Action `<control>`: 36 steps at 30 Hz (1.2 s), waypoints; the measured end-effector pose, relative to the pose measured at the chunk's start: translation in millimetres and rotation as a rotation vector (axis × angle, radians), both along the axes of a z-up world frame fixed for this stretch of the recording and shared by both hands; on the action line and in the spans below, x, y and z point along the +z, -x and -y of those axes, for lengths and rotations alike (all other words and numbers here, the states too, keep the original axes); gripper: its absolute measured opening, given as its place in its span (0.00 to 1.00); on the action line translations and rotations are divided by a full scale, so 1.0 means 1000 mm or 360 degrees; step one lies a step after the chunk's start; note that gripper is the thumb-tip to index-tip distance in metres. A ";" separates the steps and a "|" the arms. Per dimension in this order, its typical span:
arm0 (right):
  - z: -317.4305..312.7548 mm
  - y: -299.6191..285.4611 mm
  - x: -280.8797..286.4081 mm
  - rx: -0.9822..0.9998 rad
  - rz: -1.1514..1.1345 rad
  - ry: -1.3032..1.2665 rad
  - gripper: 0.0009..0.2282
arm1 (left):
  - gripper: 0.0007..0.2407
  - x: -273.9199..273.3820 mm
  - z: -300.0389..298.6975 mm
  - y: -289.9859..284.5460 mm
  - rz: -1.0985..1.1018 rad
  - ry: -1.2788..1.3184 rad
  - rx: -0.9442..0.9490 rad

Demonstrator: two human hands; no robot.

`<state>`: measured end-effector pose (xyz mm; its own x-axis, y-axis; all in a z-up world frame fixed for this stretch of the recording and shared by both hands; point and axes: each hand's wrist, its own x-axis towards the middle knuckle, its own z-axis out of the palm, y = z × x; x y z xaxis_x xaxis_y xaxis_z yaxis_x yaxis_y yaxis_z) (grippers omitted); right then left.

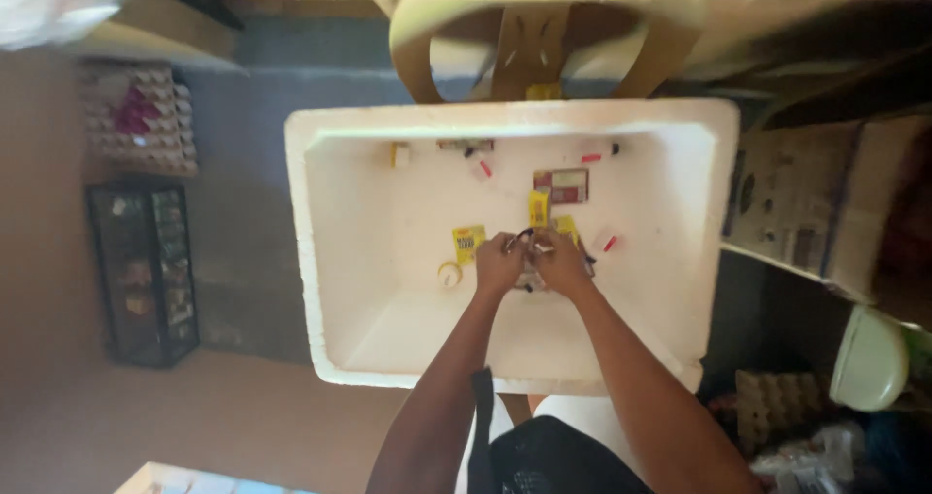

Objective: Organizing and stocking various condiment sachets and packets from a bin onto shelves in a small grocery store.

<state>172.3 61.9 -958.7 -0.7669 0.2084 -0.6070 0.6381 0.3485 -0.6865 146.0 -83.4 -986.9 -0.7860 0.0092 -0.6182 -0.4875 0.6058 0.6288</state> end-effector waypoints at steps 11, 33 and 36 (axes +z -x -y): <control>-0.026 0.006 0.276 -0.0337 -0.0669 0.0693 0.18 | 0.15 0.309 0.043 0.021 -0.0204 -0.0839 0.0046; 0.033 0.006 0.806 0.0224 -0.2010 0.0237 0.10 | 0.14 0.850 0.129 0.036 -0.2243 -0.0870 -0.0589; 0.042 -0.003 0.837 0.0429 -0.2283 0.0044 0.07 | 0.14 0.878 0.135 0.032 -0.2494 -0.0767 -0.0555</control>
